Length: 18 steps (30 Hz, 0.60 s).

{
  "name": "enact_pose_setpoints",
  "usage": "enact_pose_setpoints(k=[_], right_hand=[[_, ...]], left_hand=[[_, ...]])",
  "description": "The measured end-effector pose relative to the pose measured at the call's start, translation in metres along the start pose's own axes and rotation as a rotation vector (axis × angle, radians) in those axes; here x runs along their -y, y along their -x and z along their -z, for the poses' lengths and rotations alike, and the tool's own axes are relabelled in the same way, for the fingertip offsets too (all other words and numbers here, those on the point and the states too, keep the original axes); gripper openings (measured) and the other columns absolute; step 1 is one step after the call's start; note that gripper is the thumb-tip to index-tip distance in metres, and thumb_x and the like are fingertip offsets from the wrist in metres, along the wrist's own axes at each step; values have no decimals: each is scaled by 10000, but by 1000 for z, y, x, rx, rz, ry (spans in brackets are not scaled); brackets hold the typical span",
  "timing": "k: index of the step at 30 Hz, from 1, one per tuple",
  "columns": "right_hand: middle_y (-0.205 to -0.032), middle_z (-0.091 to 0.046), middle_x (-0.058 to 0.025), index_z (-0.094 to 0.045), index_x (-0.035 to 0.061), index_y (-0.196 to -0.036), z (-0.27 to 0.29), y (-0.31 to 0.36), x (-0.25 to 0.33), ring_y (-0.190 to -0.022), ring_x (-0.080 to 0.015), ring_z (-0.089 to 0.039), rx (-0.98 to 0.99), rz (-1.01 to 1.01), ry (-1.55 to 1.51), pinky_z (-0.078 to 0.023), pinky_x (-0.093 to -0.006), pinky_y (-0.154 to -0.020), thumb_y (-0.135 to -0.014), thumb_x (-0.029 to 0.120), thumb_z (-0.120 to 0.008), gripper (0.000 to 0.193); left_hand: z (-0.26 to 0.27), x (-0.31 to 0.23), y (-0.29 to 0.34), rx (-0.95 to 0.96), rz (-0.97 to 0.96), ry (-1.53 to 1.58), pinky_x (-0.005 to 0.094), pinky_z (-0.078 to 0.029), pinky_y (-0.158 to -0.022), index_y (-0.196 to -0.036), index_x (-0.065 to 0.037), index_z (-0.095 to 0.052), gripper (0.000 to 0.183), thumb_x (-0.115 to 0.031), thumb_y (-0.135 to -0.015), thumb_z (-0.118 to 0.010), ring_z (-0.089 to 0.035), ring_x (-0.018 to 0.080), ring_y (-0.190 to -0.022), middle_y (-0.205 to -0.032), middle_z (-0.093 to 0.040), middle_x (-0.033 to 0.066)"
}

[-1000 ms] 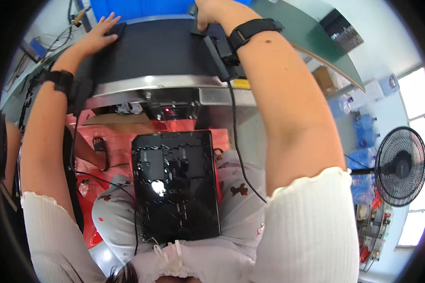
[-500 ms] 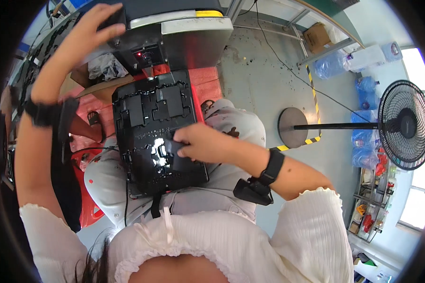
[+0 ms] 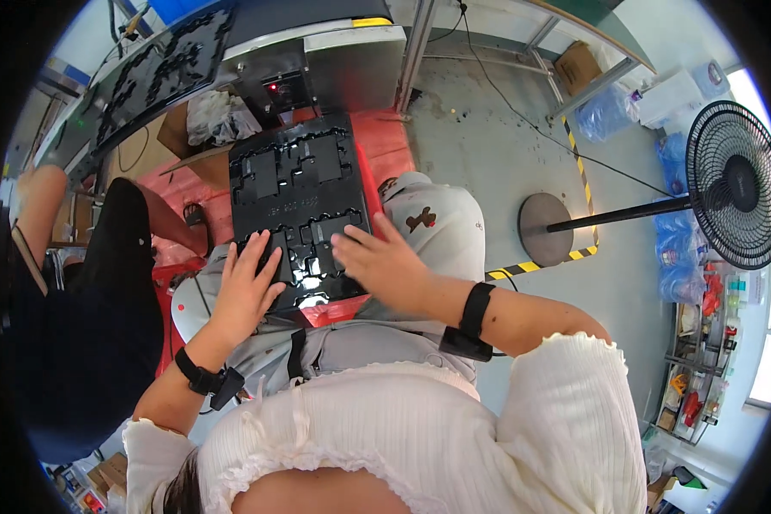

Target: Assembling electronic components by placing a plastic tray onto a device on an assembly line.

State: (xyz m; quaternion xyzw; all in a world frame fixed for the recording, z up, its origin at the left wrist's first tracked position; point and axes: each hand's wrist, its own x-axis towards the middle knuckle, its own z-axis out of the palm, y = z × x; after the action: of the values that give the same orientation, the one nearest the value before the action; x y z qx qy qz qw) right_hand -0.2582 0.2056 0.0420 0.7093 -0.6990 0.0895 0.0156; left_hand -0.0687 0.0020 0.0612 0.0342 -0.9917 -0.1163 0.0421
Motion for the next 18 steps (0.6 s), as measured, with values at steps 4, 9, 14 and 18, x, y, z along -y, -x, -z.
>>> enact_pose_setpoints(k=[4,9,14,18], right_hand=[[-1381,-427,-117,-505,55,-1268,18,-1,8,-1321,-232,-347,159,64,204,-247,-529,-1070,-851,196,-561,444],[-1340,-446,-147,-517,36,-1240,35,-44,-4,-1295,-264,-366,100,33,25,-305,-497,-1022,-794,230,-619,498],[-1337,-438,-142,-481,73,-1277,97,-162,-68,-1275,-300,-380,-510,-25,83,-357,-498,-961,-735,156,-688,586],[-1252,-503,-144,-480,64,-1271,102,-212,-100,-1175,-308,-472,-620,-13,433,-390,-521,-881,-717,119,-665,586]], left_hand=[[-9,-7,10,49,48,-42,521,-139,-1110,-1306,11,-433,452,-190,-908,-506,-235,335,-1373,-1465,-263,201],[1,1,1,40,67,28,509,-130,-1114,-1288,12,-455,427,-184,-911,-494,-265,331,-1357,-1431,-327,191],[34,22,-43,-356,280,576,400,-368,-997,-1137,3,-589,316,-188,-886,-573,-524,292,-1134,-1172,-573,140],[55,43,-60,-433,544,1174,296,-420,-923,-1193,1,-564,339,-233,-952,-517,-500,182,-1167,-1296,-503,122]])
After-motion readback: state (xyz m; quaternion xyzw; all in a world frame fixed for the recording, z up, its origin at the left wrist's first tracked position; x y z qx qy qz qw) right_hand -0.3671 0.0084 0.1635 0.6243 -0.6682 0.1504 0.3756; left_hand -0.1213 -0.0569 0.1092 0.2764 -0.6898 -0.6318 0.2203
